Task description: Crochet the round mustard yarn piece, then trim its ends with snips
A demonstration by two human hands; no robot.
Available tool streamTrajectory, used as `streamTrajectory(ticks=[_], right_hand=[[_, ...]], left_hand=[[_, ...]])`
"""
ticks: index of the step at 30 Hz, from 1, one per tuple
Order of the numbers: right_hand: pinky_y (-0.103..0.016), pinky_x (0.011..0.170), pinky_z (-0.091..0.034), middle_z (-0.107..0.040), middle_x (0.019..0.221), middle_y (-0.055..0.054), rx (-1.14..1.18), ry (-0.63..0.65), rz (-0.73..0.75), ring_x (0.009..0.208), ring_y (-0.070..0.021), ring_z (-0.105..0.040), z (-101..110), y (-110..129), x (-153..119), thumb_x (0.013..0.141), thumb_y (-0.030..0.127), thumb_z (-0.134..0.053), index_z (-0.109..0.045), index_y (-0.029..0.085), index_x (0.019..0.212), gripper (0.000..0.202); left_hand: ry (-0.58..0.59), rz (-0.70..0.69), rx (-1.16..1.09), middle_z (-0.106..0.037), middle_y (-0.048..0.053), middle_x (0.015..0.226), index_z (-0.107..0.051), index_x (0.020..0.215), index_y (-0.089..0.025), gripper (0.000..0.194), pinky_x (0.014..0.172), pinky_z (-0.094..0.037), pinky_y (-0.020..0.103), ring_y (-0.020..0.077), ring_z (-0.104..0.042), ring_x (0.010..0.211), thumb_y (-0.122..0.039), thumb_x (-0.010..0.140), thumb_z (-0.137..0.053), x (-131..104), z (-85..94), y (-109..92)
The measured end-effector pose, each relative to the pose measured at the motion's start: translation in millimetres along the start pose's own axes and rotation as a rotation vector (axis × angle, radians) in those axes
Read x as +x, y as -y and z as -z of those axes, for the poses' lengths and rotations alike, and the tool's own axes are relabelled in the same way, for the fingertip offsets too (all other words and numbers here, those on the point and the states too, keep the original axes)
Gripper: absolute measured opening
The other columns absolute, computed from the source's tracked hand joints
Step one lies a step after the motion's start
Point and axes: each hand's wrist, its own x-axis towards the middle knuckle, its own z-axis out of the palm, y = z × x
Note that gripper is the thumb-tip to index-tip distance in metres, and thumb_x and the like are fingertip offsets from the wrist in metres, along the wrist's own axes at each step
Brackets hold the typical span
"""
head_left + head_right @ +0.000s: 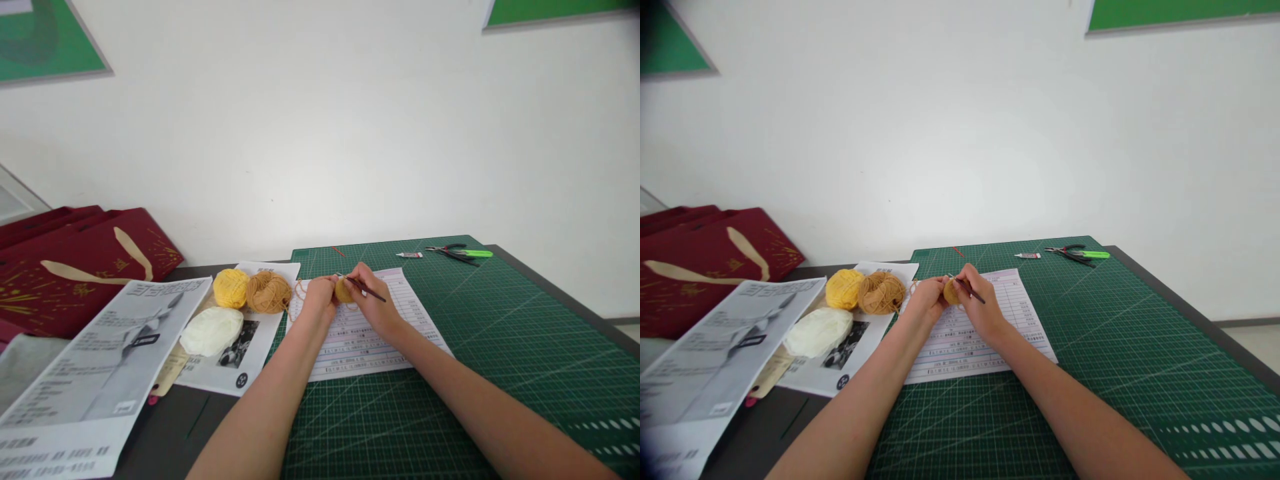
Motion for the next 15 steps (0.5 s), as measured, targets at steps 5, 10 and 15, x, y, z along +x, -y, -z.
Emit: streamTrajectory(ticks=[5, 10, 15], right_hand=[[-0.038, 0.080, -0.059, -0.068, 0.114, -0.007, 0.228, -0.023, -0.106, 0.093, -0.0191, -0.068, 8, -15, 11, 0.096, 0.034, -0.063, -0.064, 0.017, 0.117, 0.027], [-0.040, 0.081, -0.060, -0.067, 0.118, -0.008, 0.523, 0.037, -0.240, 0.096, -0.0204, -0.069, 17, -30, 21, 0.097, 0.037, -0.061, -0.061, 0.017, 0.124, 0.033], [-0.041, 0.083, -0.059, -0.066, 0.121, -0.009, 0.680, 0.151, -0.345, 0.099, -0.0212, -0.068, 19, -38, 23, 0.097, 0.036, -0.062, -0.062, 0.017, 0.122, 0.031]], left_hand=[[0.119, -0.042, 0.038, -0.066, 0.011, 0.121, -0.063, 0.124, -0.016, 0.033, 0.080, -0.059, 0.043, 0.0239, -0.068, 0.097, -0.031, 0.095, -0.065, -9, 5.2, -14], [0.228, -0.221, 0.127, -0.068, 0.009, 0.114, -0.064, 0.120, -0.016, 0.028, 0.075, -0.060, 0.040, 0.0211, -0.069, 0.090, -0.029, 0.095, -0.064, -25, 6.9, -26], [0.284, -0.417, 0.304, -0.068, 0.009, 0.117, -0.066, 0.116, -0.018, 0.024, 0.080, -0.059, 0.041, 0.0219, -0.068, 0.095, -0.028, 0.095, -0.064, -32, -1.4, -22]])
